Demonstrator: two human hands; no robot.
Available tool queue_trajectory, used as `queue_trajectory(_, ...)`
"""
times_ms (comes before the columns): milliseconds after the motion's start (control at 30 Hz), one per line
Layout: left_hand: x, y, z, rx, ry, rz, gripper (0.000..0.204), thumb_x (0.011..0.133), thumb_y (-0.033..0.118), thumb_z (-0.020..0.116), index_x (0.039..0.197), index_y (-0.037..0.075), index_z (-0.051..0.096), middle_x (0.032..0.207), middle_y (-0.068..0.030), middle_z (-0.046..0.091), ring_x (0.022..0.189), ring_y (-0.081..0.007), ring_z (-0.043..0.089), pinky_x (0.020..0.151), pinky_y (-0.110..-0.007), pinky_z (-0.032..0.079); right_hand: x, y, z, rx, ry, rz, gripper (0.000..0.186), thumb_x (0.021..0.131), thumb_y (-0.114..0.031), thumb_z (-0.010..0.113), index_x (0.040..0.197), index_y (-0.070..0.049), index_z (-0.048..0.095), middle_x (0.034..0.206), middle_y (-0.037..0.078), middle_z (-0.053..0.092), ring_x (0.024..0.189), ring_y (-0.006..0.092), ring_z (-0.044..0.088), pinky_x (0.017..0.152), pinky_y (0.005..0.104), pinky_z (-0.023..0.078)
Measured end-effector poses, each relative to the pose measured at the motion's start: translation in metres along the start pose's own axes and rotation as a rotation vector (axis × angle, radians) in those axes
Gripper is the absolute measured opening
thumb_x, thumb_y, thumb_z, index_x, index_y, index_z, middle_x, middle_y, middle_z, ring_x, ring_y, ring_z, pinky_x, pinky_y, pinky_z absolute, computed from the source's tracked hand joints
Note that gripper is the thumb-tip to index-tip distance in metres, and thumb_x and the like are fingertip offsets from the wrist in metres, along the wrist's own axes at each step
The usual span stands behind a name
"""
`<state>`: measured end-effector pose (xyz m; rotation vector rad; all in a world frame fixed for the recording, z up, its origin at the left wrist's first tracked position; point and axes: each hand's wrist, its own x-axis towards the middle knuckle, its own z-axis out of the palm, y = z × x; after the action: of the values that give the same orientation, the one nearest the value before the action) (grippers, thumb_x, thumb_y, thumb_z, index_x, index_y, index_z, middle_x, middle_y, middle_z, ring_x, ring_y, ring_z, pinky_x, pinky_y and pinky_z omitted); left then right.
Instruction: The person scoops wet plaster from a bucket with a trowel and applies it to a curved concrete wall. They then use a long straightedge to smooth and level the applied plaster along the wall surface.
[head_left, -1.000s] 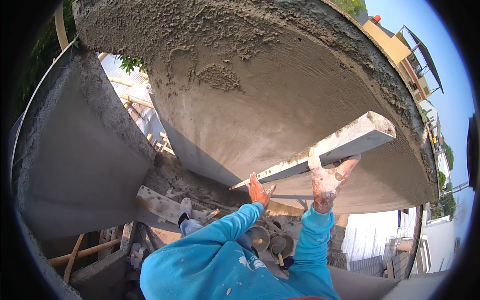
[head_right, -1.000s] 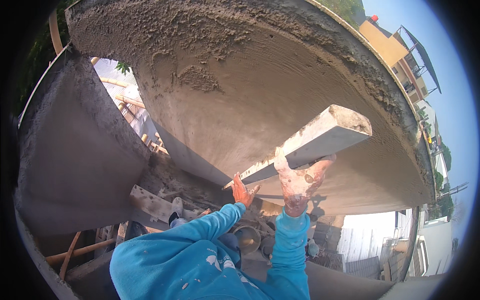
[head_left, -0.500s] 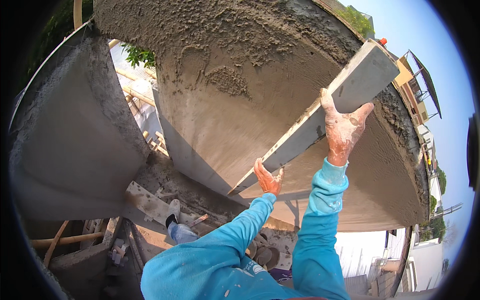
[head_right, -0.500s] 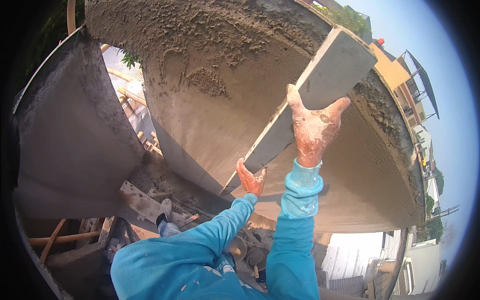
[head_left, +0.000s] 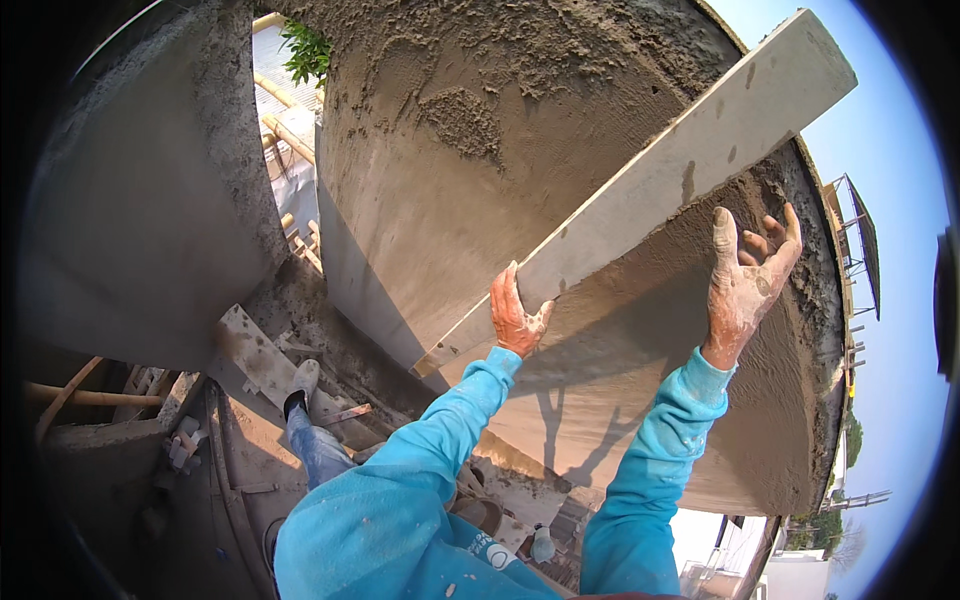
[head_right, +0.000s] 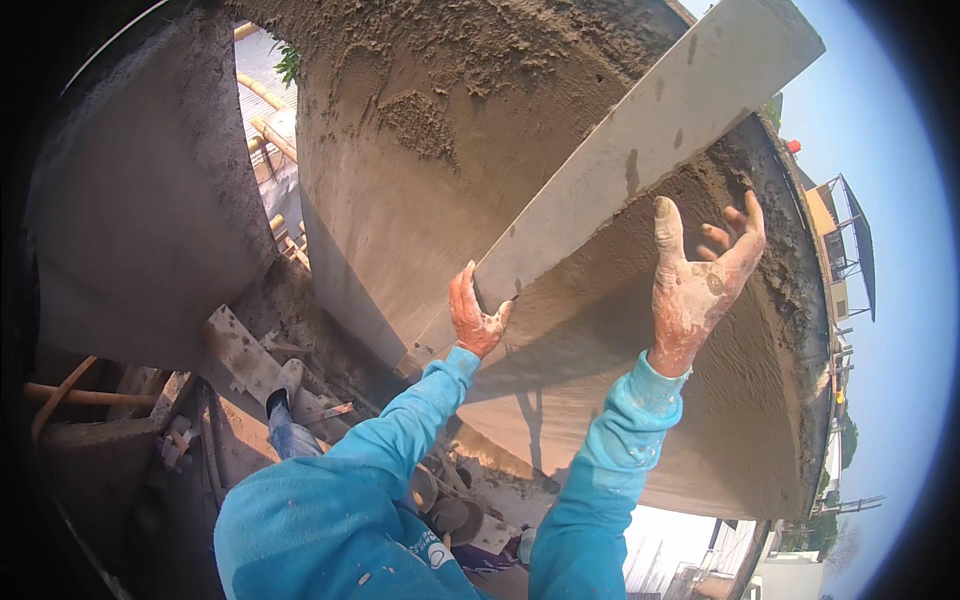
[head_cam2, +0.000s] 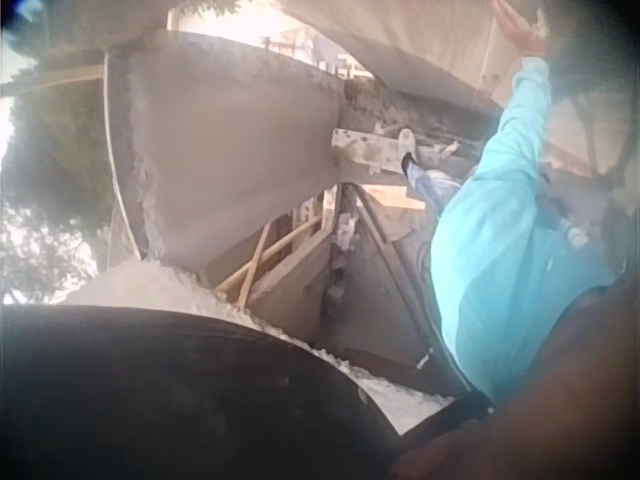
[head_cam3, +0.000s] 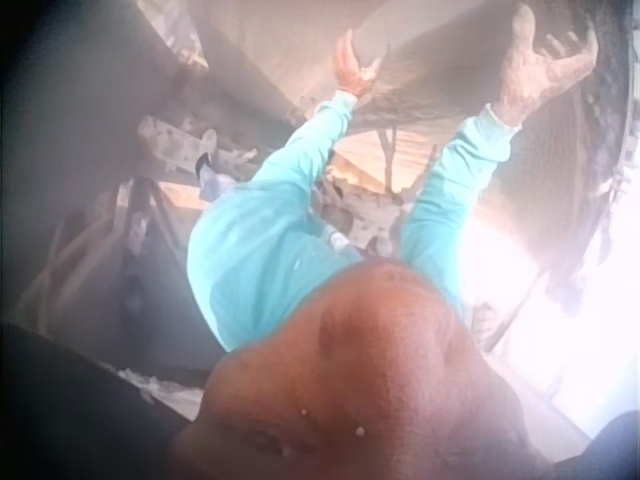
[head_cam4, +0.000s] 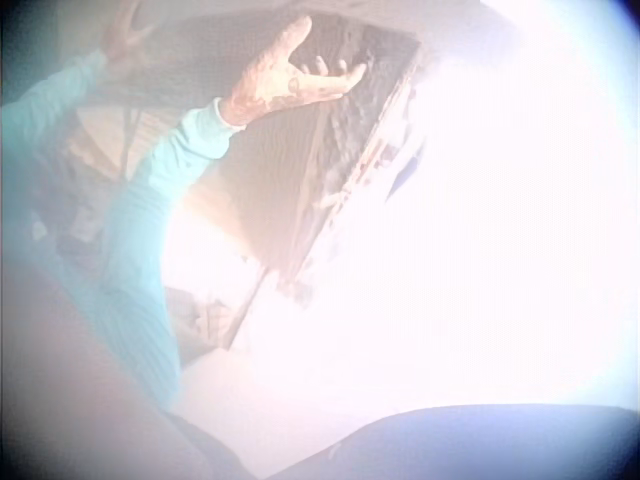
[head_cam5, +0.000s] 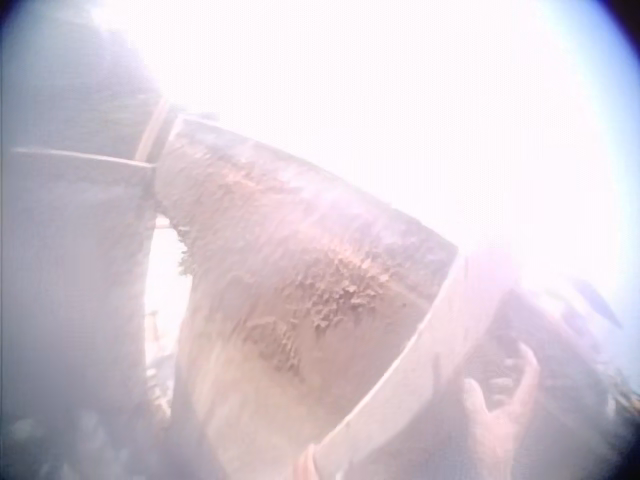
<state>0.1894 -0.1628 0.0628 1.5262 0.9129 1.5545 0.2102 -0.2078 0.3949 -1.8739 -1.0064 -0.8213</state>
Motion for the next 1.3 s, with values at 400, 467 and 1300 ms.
queue_trajectory(400,0.029,-0.016,0.074,0.099,0.252,0.222,0.068,0.088,0.038,0.068,0.148,0.014,0.045,0.142,-0.0279,0.041,0.124,-0.0454,0.045,0.104,-0.055,0.037,-0.13,0.23,-0.076,-0.448,0.547,0.231,0.056,0.097,-0.042,0.059,0.136,-0.004,0.045,0.134,0.018,0.041,0.123,0.0301,0.047,0.097,0.0468,0.052)
queue_trajectory(467,0.028,-0.021,0.086,0.142,0.318,0.246,0.066,0.093,0.043,0.061,0.149,0.016,0.042,0.144,-0.029,0.038,0.124,-0.0465,0.044,0.104,-0.058,0.036,-0.135,0.268,-0.085,-0.622,0.59,0.161,0.057,0.099,-0.044,0.054,0.136,-0.002,0.044,0.135,0.02,0.039,0.128,0.0334,0.043,0.103,0.0519,0.047)
queue_trajectory(1300,0.097,-0.023,0.068,0.116,0.385,0.16,0.071,0.095,0.053,0.057,0.152,0.015,0.04,0.14,-0.0254,0.039,0.126,-0.0408,0.04,0.105,-0.052,0.032,-0.146,0.322,0.001,-0.471,0.63,0.181,0.067,0.102,-0.046,0.038,0.147,0.001,0.021,0.151,0.025,0.018,0.147,0.0382,0.014,0.12,0.0545,0.022)
